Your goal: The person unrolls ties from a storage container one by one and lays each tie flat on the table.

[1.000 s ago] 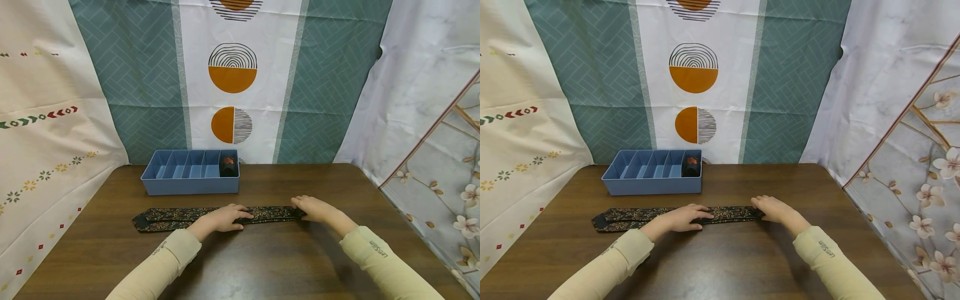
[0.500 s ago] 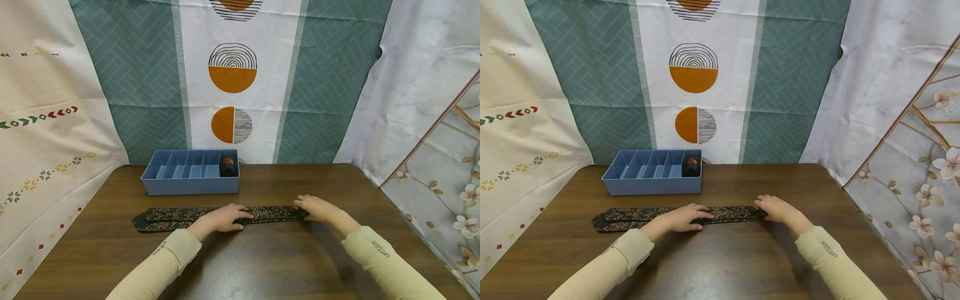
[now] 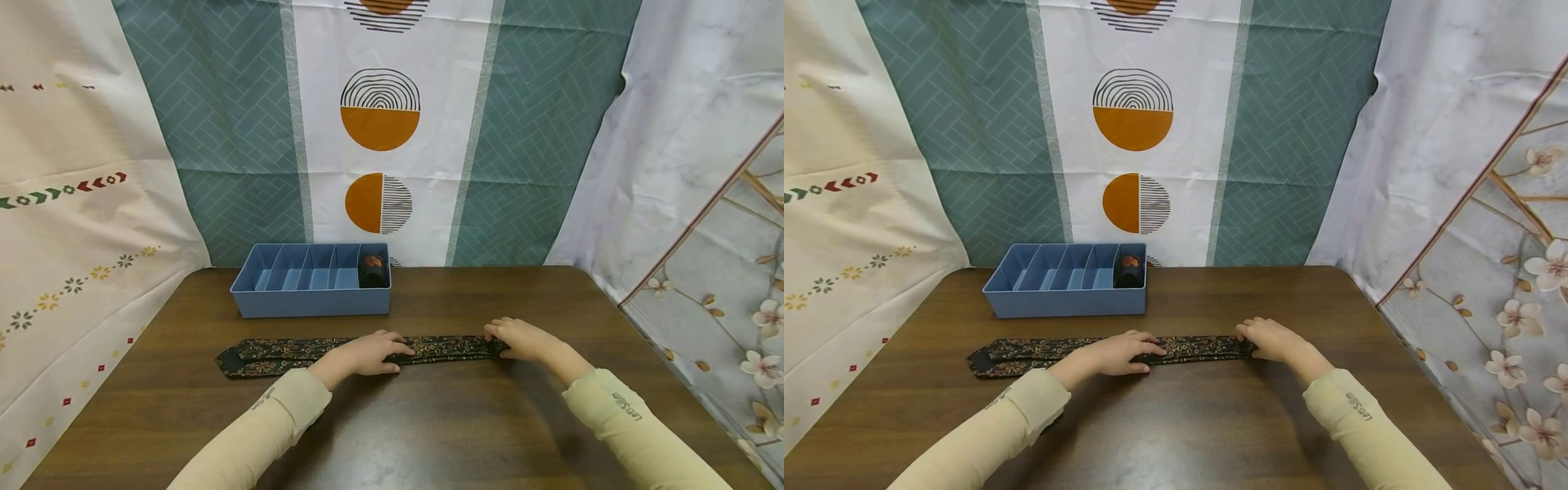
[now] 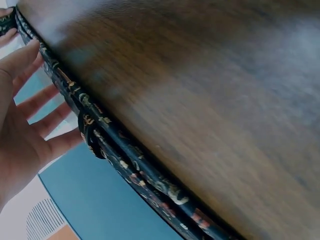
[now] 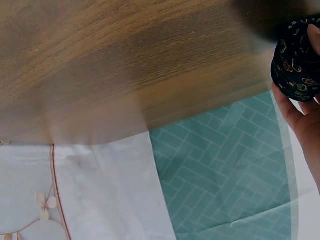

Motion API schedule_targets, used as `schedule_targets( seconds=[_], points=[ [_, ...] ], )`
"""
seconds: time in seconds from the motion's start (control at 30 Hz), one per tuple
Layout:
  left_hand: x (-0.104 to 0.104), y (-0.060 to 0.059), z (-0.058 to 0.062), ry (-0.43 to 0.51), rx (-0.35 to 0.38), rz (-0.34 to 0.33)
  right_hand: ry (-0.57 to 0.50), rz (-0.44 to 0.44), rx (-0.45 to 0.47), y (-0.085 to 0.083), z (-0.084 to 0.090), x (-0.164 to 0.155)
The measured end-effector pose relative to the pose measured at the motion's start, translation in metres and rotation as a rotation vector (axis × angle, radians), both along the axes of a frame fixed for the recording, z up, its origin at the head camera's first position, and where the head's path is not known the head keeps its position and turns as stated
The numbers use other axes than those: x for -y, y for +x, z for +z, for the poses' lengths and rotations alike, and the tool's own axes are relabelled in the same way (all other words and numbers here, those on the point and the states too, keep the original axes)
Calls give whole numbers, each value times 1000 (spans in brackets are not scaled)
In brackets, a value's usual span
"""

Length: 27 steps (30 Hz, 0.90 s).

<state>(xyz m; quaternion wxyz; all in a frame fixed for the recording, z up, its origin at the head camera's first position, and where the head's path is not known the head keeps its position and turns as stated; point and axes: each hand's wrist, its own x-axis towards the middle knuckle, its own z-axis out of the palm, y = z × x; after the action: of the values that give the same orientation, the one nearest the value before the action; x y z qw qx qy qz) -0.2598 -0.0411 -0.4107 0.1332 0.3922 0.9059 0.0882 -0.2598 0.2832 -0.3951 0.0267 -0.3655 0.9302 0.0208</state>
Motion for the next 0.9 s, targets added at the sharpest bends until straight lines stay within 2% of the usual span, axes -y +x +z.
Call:
schedule_targets(
  seconds=[0.27, 0.5, 0.67, 0.9],
  points=[
    [-19, -2, 5, -65, -166, -20, -1, 2, -4, 1, 2, -1],
    [-47, 2, 3, -119, -161, -73, -4, 3, 12, 1, 0, -4],
    [-65, 3, 3, -184, -210, -81, -16, 9, -5, 2, 0, -6],
    [-86, 3, 6, -165, -211, -76, -20, 0, -11, 1, 2, -6]
  ],
)
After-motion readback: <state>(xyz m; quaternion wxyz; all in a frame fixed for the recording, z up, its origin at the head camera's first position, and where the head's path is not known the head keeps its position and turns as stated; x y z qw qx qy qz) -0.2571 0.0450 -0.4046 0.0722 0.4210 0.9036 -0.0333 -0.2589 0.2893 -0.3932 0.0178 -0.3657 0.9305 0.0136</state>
